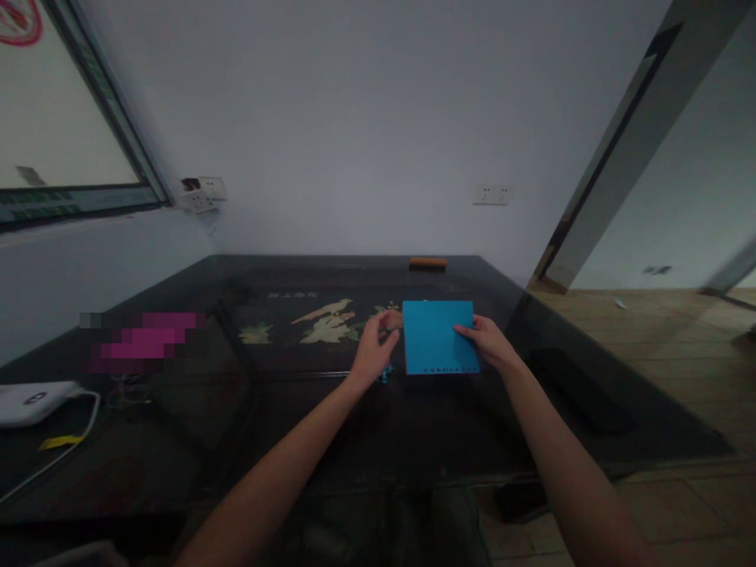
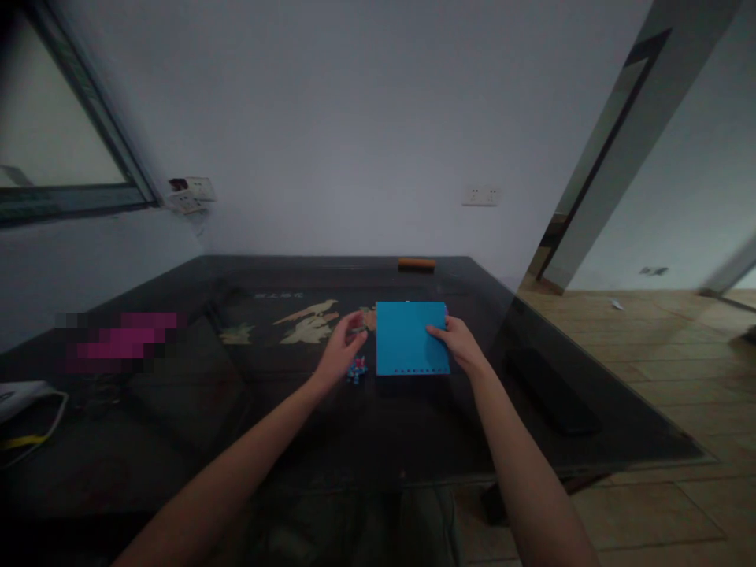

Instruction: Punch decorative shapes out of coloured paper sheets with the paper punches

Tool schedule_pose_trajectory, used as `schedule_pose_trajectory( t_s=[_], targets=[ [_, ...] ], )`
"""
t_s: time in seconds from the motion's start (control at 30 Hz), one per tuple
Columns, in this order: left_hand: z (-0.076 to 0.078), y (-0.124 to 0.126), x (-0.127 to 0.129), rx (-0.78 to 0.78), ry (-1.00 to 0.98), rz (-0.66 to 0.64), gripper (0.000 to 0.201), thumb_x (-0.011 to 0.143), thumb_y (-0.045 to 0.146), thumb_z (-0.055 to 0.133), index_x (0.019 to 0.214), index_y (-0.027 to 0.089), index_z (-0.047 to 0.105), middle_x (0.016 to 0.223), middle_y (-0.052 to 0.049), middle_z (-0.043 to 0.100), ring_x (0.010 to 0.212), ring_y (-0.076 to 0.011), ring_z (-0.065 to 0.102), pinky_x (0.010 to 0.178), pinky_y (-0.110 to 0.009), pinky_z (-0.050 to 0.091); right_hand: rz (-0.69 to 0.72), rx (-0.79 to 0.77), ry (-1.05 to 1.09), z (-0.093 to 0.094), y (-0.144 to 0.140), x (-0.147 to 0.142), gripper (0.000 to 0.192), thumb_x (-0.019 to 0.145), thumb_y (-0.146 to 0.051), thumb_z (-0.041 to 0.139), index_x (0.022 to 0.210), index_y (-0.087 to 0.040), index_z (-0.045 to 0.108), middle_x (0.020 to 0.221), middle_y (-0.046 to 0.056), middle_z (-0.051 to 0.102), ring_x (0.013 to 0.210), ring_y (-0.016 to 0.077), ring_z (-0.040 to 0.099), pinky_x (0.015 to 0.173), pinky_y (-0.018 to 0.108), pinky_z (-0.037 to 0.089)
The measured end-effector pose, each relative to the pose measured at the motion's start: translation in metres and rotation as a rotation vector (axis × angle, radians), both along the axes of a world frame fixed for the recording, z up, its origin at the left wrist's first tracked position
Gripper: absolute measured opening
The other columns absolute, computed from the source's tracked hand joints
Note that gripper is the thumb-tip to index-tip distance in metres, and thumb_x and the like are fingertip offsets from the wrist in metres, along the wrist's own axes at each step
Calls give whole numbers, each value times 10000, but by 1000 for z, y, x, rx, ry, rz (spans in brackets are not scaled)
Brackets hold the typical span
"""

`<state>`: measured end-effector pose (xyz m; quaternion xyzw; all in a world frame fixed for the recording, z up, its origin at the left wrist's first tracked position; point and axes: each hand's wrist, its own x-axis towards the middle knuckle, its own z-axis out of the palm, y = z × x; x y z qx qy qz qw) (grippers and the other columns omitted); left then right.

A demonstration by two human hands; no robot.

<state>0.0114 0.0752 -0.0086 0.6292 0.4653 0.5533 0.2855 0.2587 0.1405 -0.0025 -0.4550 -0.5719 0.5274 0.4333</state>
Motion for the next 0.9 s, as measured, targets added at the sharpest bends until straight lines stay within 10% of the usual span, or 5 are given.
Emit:
schedule_pose_trajectory(
  t_s=[0.2, 0.4, 0.9],
  targets=[
    [0, 34, -41, -135, -433, -171, 426, 773, 349, 582, 1151, 178, 483, 1065, -112, 617, 958, -231, 597, 838, -384, 473, -31, 321, -7, 12, 11, -77, 309, 640, -384, 687, 845, -159, 637, 827, 56, 684, 710, 206, 616, 665, 343, 503],
    [-10, 40, -60, 61, -409, 70, 365, 724, 356, 627, 1032, 169, 566, 1019, -86, 642, 933, -221, 604, 870, -377, 462, -170, 444, 134, -8, 16, -134, 243, 689, -361, 619, 842, -173, 617, 817, 42, 665, 752, 207, 604, 711, 347, 489],
    [-35, 53, -69, 73, -304, 144, 409, 680, 365, 671, 1005, 146, 552, 976, -92, 638, 909, -228, 613, 856, -388, 476, -78, 348, 283, -43, 22, -141, 391, 642, -351, 679, 976, -187, 560, 932, 52, 651, 822, 200, 614, 763, 353, 507]
  ],
)
